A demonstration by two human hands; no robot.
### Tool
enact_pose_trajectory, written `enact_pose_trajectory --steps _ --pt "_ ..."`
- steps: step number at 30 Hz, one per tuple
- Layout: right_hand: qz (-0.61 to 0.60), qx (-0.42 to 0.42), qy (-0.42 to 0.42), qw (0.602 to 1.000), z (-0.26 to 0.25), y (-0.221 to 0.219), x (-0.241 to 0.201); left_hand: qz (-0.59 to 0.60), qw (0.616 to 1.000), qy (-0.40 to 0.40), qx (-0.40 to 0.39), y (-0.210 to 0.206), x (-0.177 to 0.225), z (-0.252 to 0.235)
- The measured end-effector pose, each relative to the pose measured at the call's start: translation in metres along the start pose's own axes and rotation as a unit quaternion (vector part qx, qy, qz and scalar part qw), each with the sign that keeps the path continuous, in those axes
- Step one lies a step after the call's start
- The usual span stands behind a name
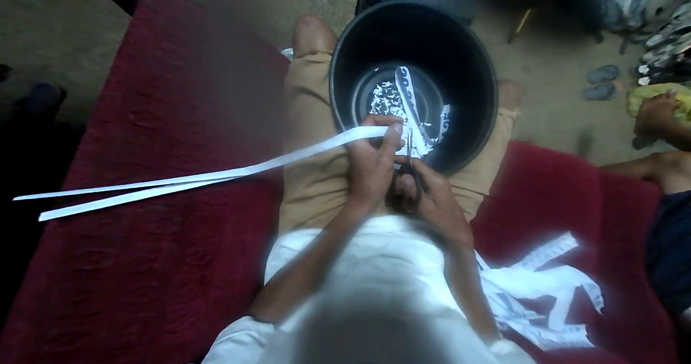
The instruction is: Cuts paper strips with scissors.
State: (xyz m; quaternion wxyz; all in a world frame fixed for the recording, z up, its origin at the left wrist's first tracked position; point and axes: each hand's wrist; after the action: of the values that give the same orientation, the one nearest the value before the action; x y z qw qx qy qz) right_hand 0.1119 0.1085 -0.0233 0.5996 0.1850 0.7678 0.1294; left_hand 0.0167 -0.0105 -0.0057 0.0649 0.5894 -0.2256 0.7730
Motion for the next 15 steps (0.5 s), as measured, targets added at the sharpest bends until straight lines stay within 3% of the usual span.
enact_pose_trajectory --steps 15 --pt "0.031 0.012 0.041 0.999 -0.0068 -0.0006 -0.0001 0.003 1.0 -0.012 -0.014 -0.0033 -0.001 0.0"
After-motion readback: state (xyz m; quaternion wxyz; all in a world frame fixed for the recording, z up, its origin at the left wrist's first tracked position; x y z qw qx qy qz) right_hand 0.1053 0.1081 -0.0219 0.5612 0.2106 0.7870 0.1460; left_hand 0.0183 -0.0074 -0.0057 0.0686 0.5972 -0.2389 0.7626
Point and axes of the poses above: each hand's wrist, its own z-axis away from the middle knuckle, its own y-axis out of the back of the hand, x = y × z, and after that the axes turned 15 degrees about y, right-handed
